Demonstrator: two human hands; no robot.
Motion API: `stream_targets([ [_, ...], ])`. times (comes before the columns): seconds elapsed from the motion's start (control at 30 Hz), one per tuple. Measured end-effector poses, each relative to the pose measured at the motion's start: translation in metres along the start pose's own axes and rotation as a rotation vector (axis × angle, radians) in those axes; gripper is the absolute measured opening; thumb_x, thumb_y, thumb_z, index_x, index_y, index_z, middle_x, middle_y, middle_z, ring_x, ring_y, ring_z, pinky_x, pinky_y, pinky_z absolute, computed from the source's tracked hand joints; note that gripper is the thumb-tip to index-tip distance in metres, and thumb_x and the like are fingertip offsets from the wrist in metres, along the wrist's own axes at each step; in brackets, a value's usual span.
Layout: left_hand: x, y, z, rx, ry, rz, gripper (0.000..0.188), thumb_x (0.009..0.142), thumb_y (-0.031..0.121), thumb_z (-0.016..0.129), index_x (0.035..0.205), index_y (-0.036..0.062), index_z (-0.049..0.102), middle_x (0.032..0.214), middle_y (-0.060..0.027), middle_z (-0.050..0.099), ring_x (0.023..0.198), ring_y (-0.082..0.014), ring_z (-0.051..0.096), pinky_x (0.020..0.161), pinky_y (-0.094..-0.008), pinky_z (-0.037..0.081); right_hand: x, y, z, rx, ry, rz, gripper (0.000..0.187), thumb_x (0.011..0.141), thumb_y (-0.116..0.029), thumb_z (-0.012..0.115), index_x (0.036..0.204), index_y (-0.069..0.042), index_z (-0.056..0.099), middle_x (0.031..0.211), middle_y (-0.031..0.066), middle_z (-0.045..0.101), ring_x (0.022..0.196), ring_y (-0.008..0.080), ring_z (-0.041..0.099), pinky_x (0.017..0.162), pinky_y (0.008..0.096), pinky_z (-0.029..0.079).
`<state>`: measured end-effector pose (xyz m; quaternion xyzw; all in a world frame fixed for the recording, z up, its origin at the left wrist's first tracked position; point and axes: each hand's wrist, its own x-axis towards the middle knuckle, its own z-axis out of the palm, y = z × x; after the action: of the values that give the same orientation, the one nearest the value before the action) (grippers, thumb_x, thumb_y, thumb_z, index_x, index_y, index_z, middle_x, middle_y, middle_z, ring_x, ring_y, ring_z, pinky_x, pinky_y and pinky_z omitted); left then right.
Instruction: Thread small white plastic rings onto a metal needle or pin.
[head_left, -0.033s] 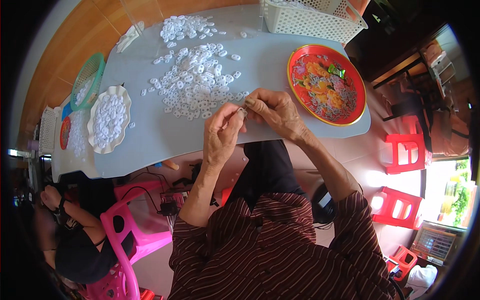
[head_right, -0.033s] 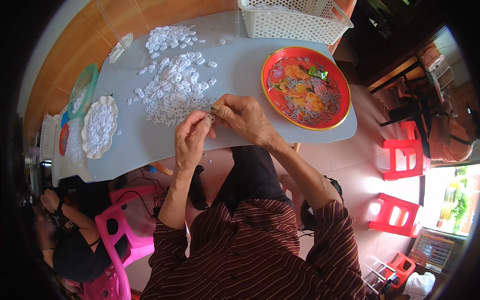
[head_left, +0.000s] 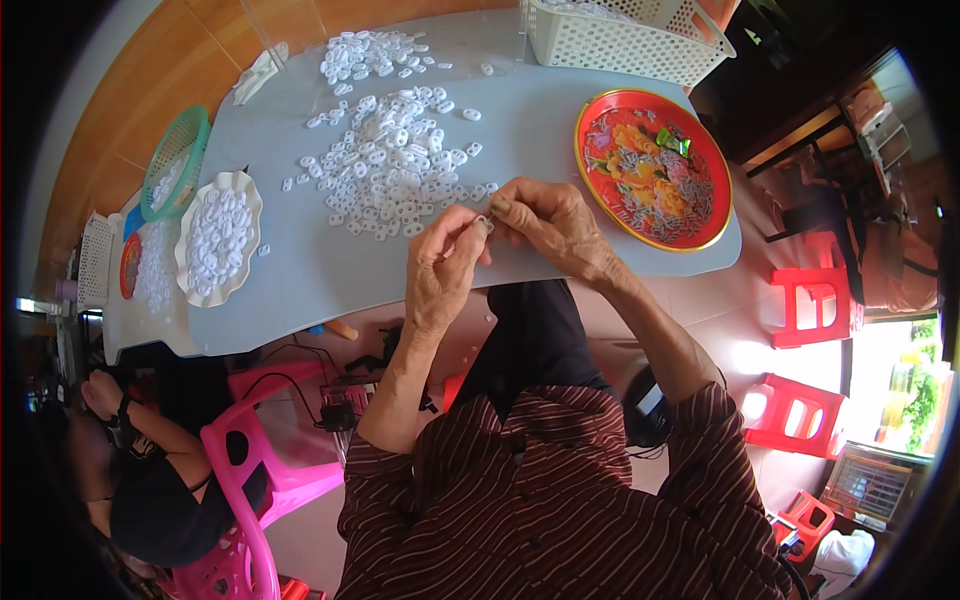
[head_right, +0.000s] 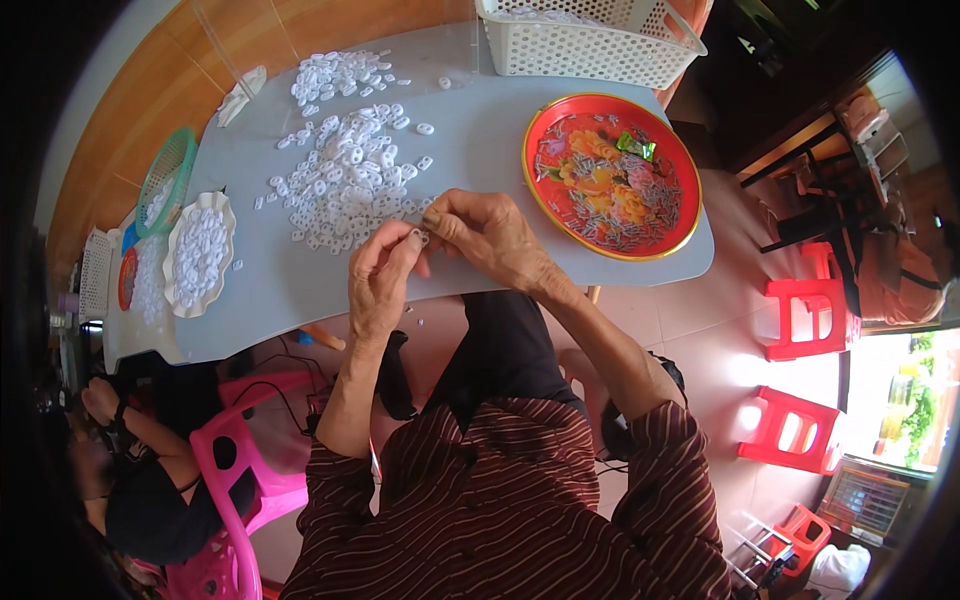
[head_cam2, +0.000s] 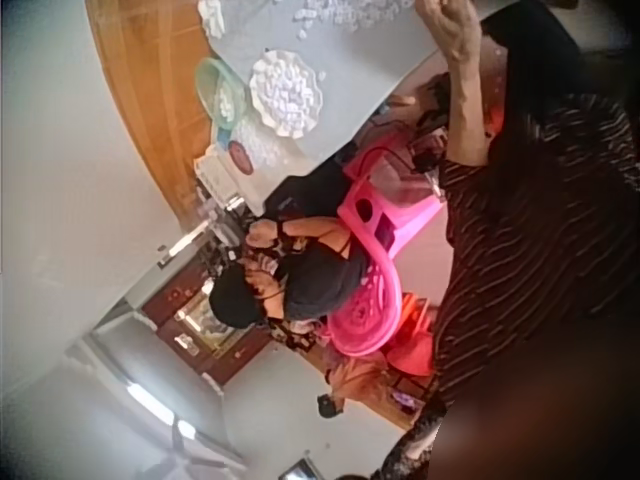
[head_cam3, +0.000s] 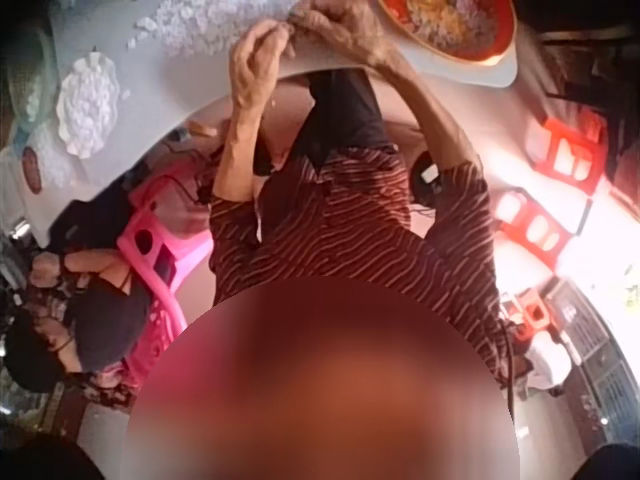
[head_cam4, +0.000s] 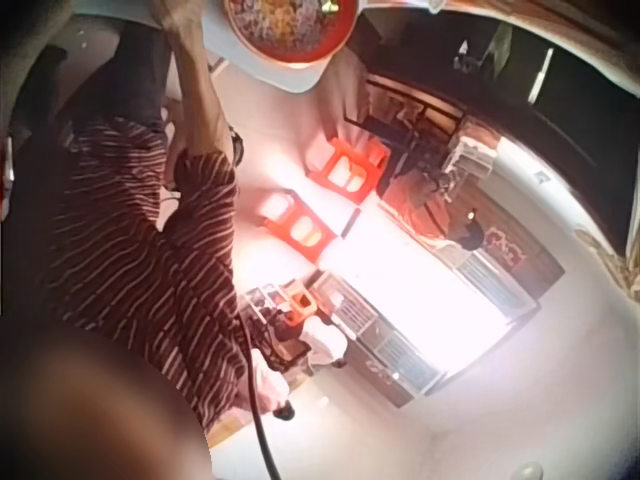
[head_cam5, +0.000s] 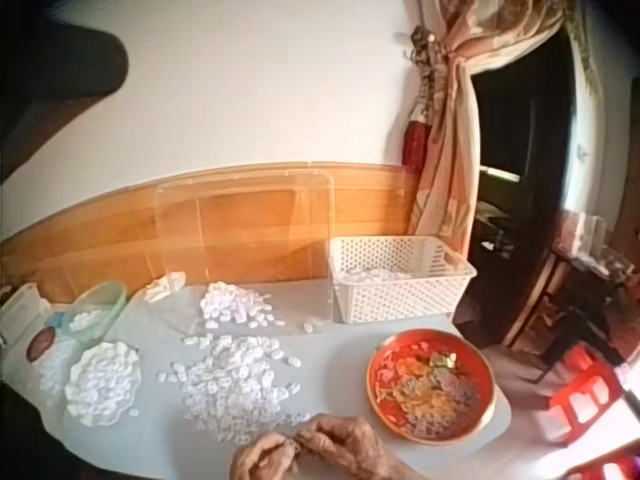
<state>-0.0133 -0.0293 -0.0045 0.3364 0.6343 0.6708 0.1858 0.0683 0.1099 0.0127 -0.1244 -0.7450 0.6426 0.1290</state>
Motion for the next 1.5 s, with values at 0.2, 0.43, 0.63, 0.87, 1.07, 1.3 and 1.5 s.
stream_targets([
  [0.2,0.001,-0.005,0.001,0.044,-0.021,0.029,0.01,0.088,0.007,0.051,0.082,-0.0012,0.053,0.065,-0.0001,0.051,0.055,-0.0065,0.047,0.051,-0.0217,0.039,0.001,0.002,0.001,-0.004,-0.021,-0.03,0.019,0.09,-0.017,0.058,0.083,0.0,0.059,0.068,-0.0004,0.056,0.062,0.0049,0.047,0.057,0.0214,0.041],
  [0.43,0.0,-0.01,0.007,0.266,0.071,0.247,0.01,0.089,0.01,0.052,0.088,-0.0002,0.052,0.062,-0.0027,0.049,0.055,-0.0074,0.048,0.049,-0.0242,0.039,-0.001,0.002,0.015,-0.208,0.211,-0.106,0.02,0.089,-0.017,0.06,0.081,0.001,0.059,0.06,-0.0008,0.053,0.057,0.0046,0.046,0.052,0.0217,0.038],
  [0.63,-0.002,-0.007,0.003,0.079,0.03,0.042,0.014,0.092,0.014,0.051,0.092,0.0001,0.055,0.07,-0.002,0.055,0.06,-0.0085,0.049,0.055,-0.0226,0.04,0.002,0.001,0.0,0.039,0.022,0.043,0.032,0.095,-0.028,0.049,0.083,0.0,0.061,0.064,-0.0027,0.051,0.06,0.0041,0.044,0.055,0.0197,0.038],
  [0.87,-0.001,-0.006,0.005,0.093,0.044,0.109,0.009,0.09,0.008,0.051,0.086,-0.0002,0.052,0.065,-0.0018,0.051,0.056,-0.0074,0.048,0.05,-0.0217,0.039,0.0,0.01,0.01,0.135,0.067,-0.078,0.02,0.09,-0.018,0.059,0.085,0.001,0.06,0.07,-0.0007,0.056,0.067,0.0042,0.048,0.06,0.021,0.041],
  [1.07,0.001,-0.005,0.005,0.115,0.052,0.155,0.01,0.091,0.009,0.052,0.09,-0.0005,0.055,0.067,-0.0016,0.052,0.058,-0.0069,0.046,0.052,-0.0219,0.039,-0.002,0.008,0.013,0.069,0.125,-0.087,0.018,0.087,-0.014,0.062,0.086,0.004,0.059,0.075,0.0047,0.062,0.069,0.0081,0.056,0.065,0.0244,0.048],
  [1.3,0.016,0.01,-0.014,0.333,-0.032,0.141,0.013,0.09,0.011,0.052,0.094,-0.0009,0.057,0.073,-0.007,0.057,0.062,-0.0125,0.053,0.056,-0.0261,0.043,-0.004,0.017,0.012,0.004,0.168,-0.251,0.017,0.088,-0.013,0.06,0.086,0.003,0.056,0.077,0.0044,0.06,0.071,0.0084,0.055,0.066,0.0241,0.047],
  [1.5,0.11,0.008,-0.023,0.784,-0.067,0.489,0.017,0.082,0.005,0.055,0.098,-0.0002,0.058,0.083,-0.0152,0.06,0.079,-0.0283,0.056,0.07,-0.0369,0.046,-0.011,0.01,0.01,0.335,0.124,-0.009,0.014,0.09,-0.012,0.057,0.09,0.002,0.054,0.078,0.004,0.061,0.067,0.0066,0.053,0.064,0.0221,0.046],
])
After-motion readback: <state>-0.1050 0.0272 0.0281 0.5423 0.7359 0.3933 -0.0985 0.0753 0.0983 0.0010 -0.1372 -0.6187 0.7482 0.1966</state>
